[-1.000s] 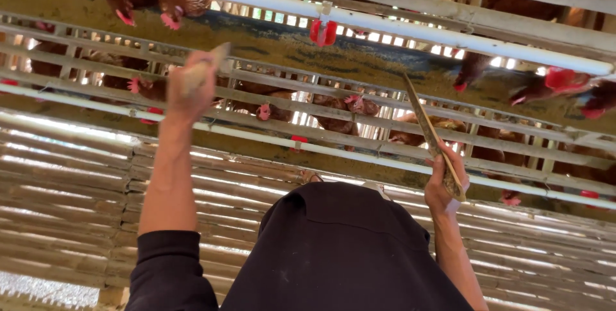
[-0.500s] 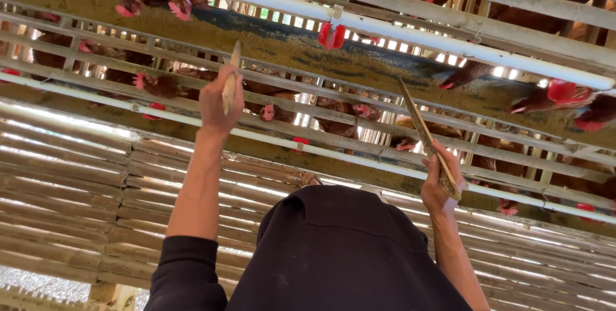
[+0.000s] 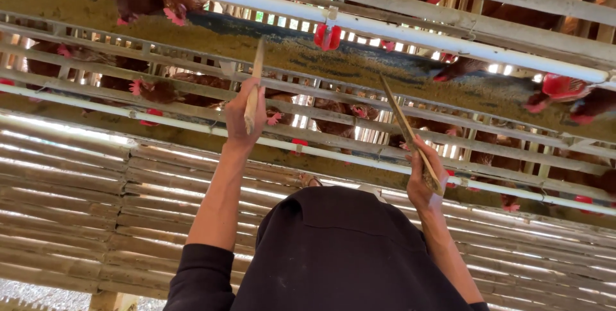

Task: Spreading and leveling chicken feed in a long trough using manual wooden scrapers in a poultry house.

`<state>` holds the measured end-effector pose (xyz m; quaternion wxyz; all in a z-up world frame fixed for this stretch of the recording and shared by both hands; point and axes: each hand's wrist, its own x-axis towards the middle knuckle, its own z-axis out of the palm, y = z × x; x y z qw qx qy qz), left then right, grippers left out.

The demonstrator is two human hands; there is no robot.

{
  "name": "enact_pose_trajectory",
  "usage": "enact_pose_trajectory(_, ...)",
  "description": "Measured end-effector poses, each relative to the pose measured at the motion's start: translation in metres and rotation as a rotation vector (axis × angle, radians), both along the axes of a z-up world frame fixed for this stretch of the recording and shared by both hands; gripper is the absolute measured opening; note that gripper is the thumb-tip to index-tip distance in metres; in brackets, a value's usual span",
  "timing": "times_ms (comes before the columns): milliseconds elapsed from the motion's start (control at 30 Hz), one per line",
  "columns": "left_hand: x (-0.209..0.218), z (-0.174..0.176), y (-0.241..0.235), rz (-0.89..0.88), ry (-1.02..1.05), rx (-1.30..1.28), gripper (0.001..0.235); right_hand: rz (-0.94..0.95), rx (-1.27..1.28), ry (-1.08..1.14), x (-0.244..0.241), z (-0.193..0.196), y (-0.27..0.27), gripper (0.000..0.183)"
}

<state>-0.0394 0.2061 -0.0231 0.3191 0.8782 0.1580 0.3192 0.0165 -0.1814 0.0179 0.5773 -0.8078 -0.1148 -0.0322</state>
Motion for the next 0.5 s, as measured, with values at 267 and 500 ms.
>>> enact_pose_trajectory(267,-0.009,0.003,-0.04,-0.086,-0.022,-0.139,0.008,0.169,0.044,0.021,0.01,0.0,0.053,0.026)
enact_pose_trajectory(500,-0.024,0.008,-0.027,-0.057,-0.064,-0.306,0.014,0.385,0.146,0.01,0.035,-0.01,0.136,0.027)
